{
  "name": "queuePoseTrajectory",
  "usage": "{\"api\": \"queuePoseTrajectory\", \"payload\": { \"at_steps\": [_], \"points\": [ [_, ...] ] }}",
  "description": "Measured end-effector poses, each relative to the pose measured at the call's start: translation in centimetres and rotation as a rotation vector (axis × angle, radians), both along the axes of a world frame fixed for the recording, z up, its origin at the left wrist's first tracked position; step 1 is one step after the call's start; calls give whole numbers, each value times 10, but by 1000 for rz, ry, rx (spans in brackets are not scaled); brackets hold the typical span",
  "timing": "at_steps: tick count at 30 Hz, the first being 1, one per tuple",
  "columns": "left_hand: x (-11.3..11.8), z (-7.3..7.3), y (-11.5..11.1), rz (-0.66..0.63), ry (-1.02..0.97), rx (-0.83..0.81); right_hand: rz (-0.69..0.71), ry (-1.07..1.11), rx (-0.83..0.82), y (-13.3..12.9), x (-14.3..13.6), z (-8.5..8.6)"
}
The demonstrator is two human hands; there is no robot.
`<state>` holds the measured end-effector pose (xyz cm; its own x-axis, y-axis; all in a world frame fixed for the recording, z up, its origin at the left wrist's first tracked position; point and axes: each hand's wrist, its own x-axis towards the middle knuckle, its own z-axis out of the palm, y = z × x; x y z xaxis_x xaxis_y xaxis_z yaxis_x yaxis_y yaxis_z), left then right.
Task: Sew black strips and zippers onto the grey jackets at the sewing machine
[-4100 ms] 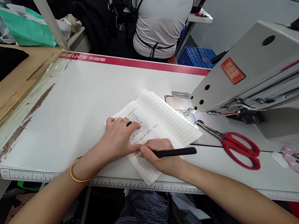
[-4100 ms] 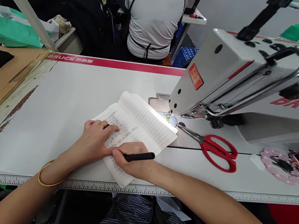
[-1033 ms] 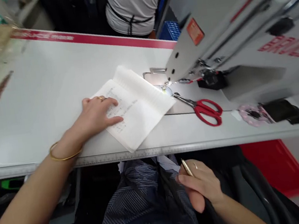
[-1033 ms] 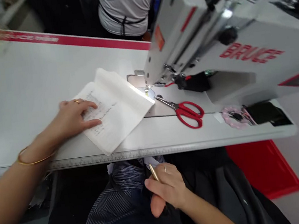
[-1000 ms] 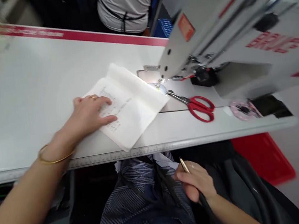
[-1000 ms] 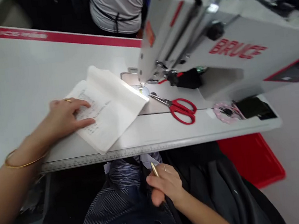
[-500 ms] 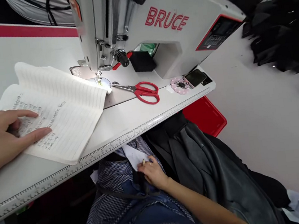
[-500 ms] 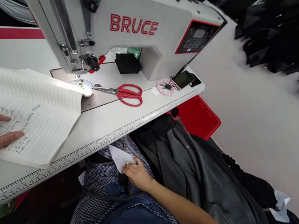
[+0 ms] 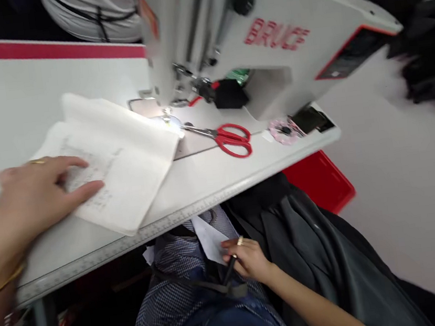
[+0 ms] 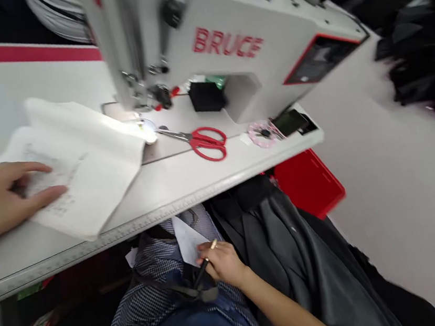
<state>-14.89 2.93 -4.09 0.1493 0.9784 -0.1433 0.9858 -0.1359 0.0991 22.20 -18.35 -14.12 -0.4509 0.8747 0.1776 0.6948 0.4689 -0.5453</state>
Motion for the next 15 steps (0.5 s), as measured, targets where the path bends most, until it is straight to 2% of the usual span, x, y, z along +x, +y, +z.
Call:
{"api": "queuePoseTrajectory", "payload": {
  "at_steps": [2,4,6,7,9,11,13,15],
  "points": [
    [5,6,-4,0,-57,-7,20,2,117,35,0,22],
    [5,7,-6,-18,-130,-21,20,-66,302,73,-5,42],
    [1,6,-5,-19,-192,-2,46,-176,454,98,-13,53],
    [-1,5,-5,-18,-216,12,81,-233,478,103,-15,55],
    [-4,2,-6,-18,-246,23,180,-329,422,97,-12,51],
    [-5,1,-7,-31,-260,33,235,-404,304,80,2,45],
    [-5,0,-7,-42,-266,39,190,-451,233,65,19,46],
    [-5,0,-7,-46,-265,37,113,-418,222,63,31,58]
  ]
}}
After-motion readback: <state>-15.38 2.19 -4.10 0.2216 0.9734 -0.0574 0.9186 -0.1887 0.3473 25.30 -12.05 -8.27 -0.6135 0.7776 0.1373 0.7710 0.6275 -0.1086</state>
